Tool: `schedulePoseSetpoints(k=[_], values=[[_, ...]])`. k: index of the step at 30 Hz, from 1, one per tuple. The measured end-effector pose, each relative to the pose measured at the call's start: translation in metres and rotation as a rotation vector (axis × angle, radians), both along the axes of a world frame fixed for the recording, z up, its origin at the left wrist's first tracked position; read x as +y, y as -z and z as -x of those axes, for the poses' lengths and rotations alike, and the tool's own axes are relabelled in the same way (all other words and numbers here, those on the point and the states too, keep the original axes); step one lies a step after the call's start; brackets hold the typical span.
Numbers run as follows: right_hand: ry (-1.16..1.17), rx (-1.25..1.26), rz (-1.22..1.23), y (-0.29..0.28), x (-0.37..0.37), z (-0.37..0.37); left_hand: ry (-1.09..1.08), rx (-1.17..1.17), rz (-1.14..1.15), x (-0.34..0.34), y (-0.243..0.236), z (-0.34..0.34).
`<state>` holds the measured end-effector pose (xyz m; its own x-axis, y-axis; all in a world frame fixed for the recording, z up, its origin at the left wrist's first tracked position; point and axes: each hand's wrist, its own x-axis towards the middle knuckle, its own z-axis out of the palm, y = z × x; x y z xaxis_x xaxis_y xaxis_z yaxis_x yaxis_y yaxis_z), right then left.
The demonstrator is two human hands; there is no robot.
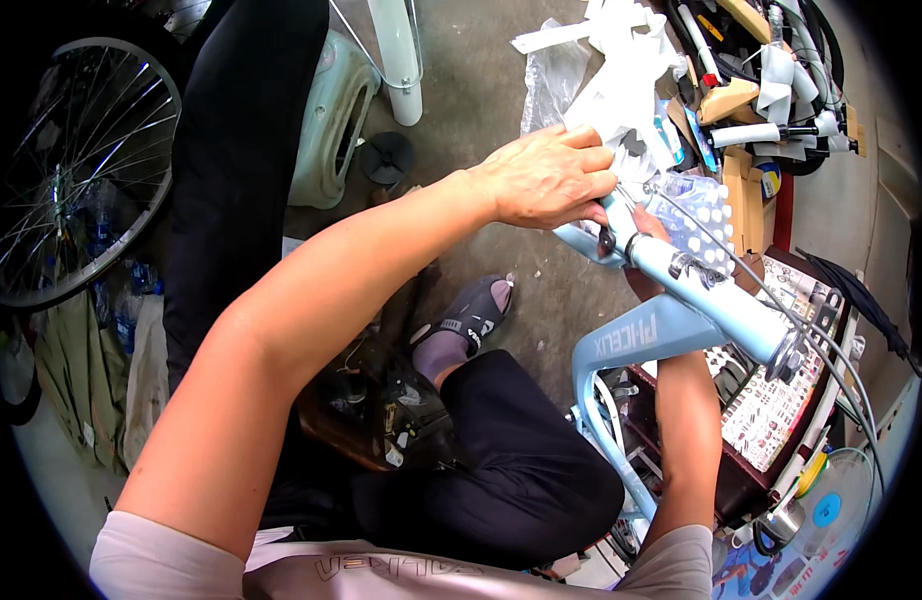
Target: The person works on a bicycle wheel axle by hand and with pliers, then installs and tightens components on the bicycle fork and frame using a wrench.
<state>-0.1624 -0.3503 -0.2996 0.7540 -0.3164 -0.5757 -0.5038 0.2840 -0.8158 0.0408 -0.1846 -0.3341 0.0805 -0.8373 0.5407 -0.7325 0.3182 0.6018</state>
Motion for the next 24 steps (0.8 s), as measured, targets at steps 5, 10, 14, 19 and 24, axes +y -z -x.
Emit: schedulePoseSetpoints(k=[5,10,14,19,24], values=[[0.137,0.065,-0.067,0.005,0.007,-0.004,0.072,-0.025,0.018,-0.008,0.001,-0.007],[0.067,0.065,-0.056,0.018,0.0,0.014,0.017,0.062,-0.001,-0.005,0.007,0.008],[0.092,0.08,-0.03,0.012,0.01,0.007,-0.054,0.145,-0.016,0.002,0.018,0.017],[0.106,0.019,-0.039,0.03,-0.004,0.029,-0.161,0.491,-0.039,0.008,0.041,0.058],[0.139,0.031,-0.017,0.058,-0.025,0.049,-0.239,1.224,-0.289,0.027,0.044,0.155]])
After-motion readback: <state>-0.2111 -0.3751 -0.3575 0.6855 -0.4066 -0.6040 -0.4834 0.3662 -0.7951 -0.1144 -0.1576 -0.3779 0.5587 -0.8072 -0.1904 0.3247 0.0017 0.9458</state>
